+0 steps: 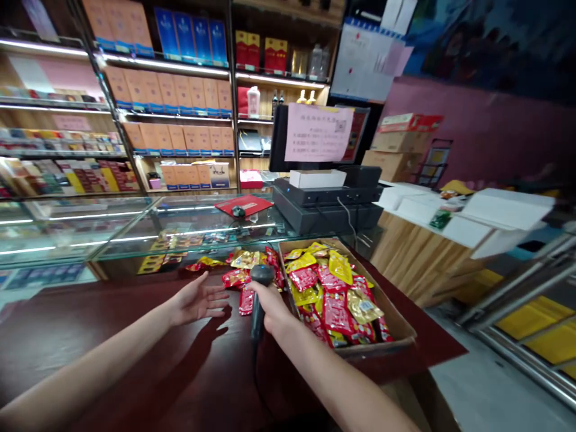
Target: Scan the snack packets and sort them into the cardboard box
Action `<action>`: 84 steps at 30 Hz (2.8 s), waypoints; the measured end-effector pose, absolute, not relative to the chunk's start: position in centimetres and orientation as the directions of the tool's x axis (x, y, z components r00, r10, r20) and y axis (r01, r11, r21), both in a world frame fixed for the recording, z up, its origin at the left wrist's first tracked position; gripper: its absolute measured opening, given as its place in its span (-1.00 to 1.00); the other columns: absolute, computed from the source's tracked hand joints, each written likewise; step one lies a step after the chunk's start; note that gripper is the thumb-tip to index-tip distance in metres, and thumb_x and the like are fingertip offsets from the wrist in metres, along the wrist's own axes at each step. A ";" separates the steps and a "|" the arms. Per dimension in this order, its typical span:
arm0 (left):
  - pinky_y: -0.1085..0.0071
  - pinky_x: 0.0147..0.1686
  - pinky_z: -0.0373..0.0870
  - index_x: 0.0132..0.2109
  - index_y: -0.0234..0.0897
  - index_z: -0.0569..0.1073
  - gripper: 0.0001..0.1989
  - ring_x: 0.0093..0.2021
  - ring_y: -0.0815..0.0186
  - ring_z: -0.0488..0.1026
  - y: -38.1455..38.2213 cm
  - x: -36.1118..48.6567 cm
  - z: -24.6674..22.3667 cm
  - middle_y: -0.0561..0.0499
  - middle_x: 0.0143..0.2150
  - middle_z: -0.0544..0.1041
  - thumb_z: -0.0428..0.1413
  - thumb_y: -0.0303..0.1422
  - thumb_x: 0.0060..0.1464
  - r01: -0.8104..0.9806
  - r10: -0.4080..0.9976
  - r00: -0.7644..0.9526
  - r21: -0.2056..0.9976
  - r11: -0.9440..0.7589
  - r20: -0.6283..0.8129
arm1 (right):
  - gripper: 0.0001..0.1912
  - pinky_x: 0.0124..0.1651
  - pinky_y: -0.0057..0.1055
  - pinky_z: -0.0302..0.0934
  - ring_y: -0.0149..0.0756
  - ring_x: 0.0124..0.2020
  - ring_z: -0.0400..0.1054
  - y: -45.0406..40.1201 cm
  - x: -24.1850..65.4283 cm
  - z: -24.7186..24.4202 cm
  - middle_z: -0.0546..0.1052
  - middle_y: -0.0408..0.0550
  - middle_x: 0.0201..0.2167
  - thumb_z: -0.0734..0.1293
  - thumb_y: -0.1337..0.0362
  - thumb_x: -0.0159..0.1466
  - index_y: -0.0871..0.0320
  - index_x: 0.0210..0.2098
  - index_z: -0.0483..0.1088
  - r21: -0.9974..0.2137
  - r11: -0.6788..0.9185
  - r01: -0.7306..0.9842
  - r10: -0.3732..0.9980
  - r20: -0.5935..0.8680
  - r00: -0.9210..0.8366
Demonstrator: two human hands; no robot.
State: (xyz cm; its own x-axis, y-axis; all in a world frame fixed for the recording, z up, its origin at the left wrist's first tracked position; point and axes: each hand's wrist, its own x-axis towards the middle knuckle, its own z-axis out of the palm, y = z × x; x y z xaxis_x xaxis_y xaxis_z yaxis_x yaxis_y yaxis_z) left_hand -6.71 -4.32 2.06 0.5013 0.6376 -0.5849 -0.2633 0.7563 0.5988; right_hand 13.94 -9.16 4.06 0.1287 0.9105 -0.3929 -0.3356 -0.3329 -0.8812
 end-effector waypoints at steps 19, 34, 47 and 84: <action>0.47 -0.35 0.42 -0.15 -0.43 0.42 -0.57 -0.45 0.38 0.47 -4.8 -3.9 -1.6 -0.09 -0.40 0.51 0.22 -0.16 -0.05 -0.161 0.643 0.411 0.642 0.749 -0.647 | -0.96 -0.55 -0.50 0.25 -0.41 -0.70 0.32 -9.0 12.9 0.8 0.43 -0.14 -0.73 0.36 0.42 0.00 0.27 -0.51 0.39 -0.808 -0.469 -0.356 0.846 -0.527 0.081; 0.34 -0.41 0.45 -0.25 -0.29 0.44 -0.44 -0.47 0.33 0.49 -4.6 -6.0 -1.2 -0.01 -0.40 0.56 0.43 -0.29 -0.50 -0.115 0.848 0.179 0.845 0.522 -0.500 | -0.67 -0.23 -0.45 0.25 -0.34 -0.34 0.42 -11.3 9.8 3.4 0.56 -0.14 -0.42 0.45 0.29 -0.10 0.20 -0.29 0.45 -0.944 -0.238 -0.229 0.964 -0.258 0.059; 0.45 -0.45 0.37 -0.25 -0.28 0.46 -0.55 -0.45 0.34 0.48 -4.7 -6.3 -0.7 0.04 -0.45 0.53 0.39 -0.40 -0.39 -0.216 0.912 0.092 0.886 0.410 -0.399 | -0.73 -0.70 -0.55 0.04 -0.52 -0.79 0.11 -14.2 8.4 4.9 0.27 -0.26 -0.81 0.34 0.12 0.04 0.19 -0.58 0.26 -0.944 -0.293 -0.150 0.939 -0.255 -0.230; 0.26 -0.27 0.45 -0.24 -0.37 0.38 -0.34 -0.33 0.19 0.48 -4.7 -3.7 6.4 -0.18 -0.34 0.50 -0.11 0.21 -0.03 -0.219 0.682 0.519 0.691 0.689 -0.515 | -0.97 -0.50 -0.51 0.29 -0.47 -0.67 0.28 -9.4 15.1 7.9 0.38 -0.21 -0.69 0.32 0.43 0.09 0.24 -0.47 0.35 -0.784 -0.529 -0.325 0.848 -0.473 -0.240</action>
